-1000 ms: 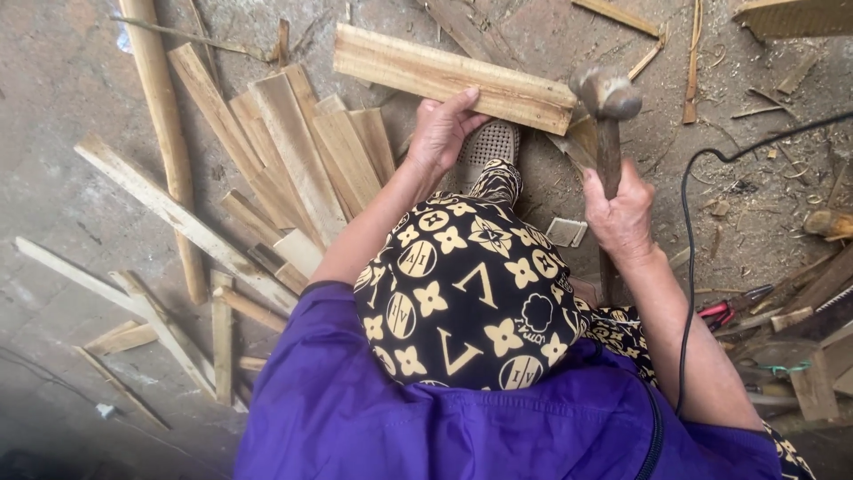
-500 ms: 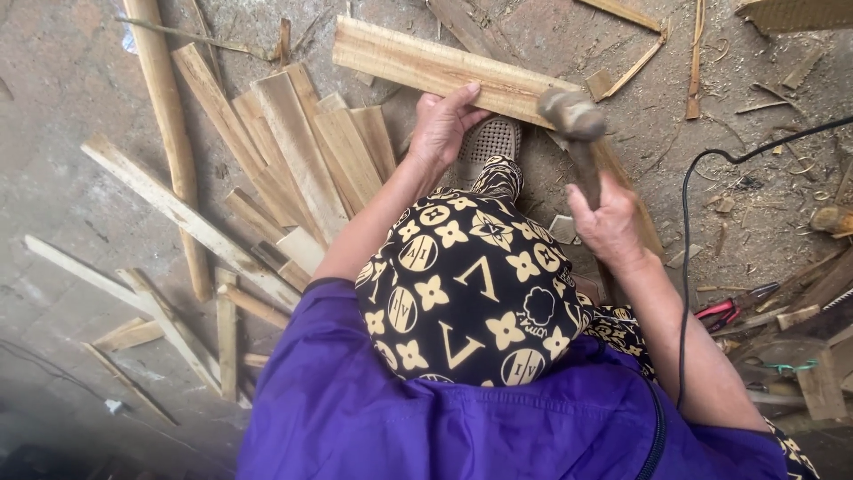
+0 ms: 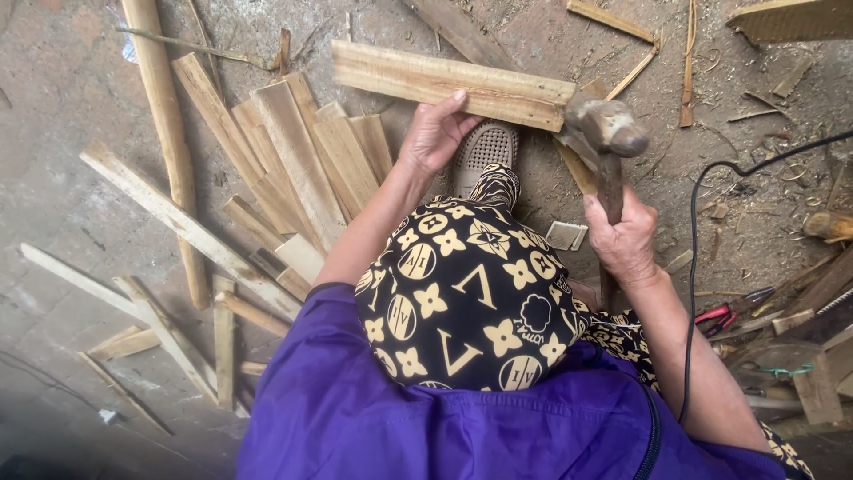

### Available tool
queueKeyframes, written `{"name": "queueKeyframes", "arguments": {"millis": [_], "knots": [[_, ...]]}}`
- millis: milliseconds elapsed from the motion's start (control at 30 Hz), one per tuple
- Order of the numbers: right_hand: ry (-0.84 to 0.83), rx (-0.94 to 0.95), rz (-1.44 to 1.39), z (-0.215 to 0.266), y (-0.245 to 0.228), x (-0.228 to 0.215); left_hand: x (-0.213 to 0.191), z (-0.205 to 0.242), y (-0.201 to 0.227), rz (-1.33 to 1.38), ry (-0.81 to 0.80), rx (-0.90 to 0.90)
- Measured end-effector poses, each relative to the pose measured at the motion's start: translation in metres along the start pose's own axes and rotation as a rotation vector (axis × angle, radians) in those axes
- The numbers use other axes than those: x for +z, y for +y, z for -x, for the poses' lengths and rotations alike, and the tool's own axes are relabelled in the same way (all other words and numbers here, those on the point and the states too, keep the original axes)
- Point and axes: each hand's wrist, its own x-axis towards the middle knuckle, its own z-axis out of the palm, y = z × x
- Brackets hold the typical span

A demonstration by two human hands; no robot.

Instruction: The person hammers nails into a wooden plank to attach it to a wooden frame. They then use pliers to pull out a nail from the plank. The person continues hammering and adjusting the plank on the frame.

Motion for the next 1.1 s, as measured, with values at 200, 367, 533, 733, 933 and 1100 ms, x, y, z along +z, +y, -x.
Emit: {"name": "queueKeyframes", "arguments": {"millis": [200, 367, 533, 733, 933, 1100], "knots": [[0.13, 0.078, 0.008, -0.006, 0.012, -0.004, 0.038, 0.016, 0.033, -0.274, -0.431, 0.074], [0.165, 0.172, 0.013, -0.01, 0.009, -0.013, 0.075, 0.011, 0.031, -0.092, -0.585, 0.071], [0.146, 0.248, -0.109, -0.022, -0.012, -0.021, 0.096, -0.007, 0.028, -0.04, -0.64, 0.107], [0.107, 0.299, -0.297, -0.032, -0.037, -0.022, 0.14, -0.005, 0.04, -0.068, -0.702, 0.209], [0.107, 0.353, -0.503, -0.053, -0.06, -0.026, 0.182, -0.021, 0.027, 0.088, -0.779, 0.045], [0.131, 0.375, -0.535, -0.069, -0.065, -0.032, 0.217, -0.026, 0.013, 0.093, -0.847, -0.005]]}}
